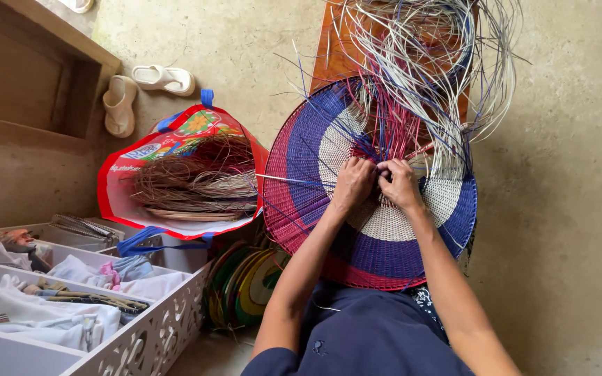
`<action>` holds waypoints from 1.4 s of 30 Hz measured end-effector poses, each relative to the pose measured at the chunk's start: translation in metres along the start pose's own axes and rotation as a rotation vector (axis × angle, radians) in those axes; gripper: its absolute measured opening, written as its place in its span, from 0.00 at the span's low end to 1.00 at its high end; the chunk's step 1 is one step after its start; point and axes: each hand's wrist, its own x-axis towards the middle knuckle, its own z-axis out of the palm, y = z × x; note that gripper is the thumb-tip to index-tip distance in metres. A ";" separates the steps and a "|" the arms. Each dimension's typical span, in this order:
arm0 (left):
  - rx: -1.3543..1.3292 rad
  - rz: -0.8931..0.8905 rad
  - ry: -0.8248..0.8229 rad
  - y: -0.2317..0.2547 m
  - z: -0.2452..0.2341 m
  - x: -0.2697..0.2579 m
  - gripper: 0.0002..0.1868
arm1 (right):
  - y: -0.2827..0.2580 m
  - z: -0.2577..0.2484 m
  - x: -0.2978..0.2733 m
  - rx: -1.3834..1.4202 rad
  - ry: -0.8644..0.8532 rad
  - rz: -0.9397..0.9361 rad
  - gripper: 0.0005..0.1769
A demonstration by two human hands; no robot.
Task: Weaving a circular mat by threading and pulling colorful fibers through a base structure
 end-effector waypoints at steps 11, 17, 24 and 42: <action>-0.089 -0.076 0.074 0.014 -0.018 0.010 0.03 | 0.006 -0.009 -0.003 0.137 -0.047 0.095 0.08; -0.073 -0.076 0.098 0.019 -0.023 0.011 0.05 | 0.010 -0.004 -0.004 0.171 0.006 0.094 0.12; -0.294 -0.119 0.051 0.011 -0.027 0.009 0.07 | 0.021 0.015 -0.013 -0.138 0.096 0.049 0.09; -0.207 -0.084 0.128 0.011 -0.013 0.004 0.05 | 0.009 0.018 -0.013 0.051 0.227 -0.025 0.09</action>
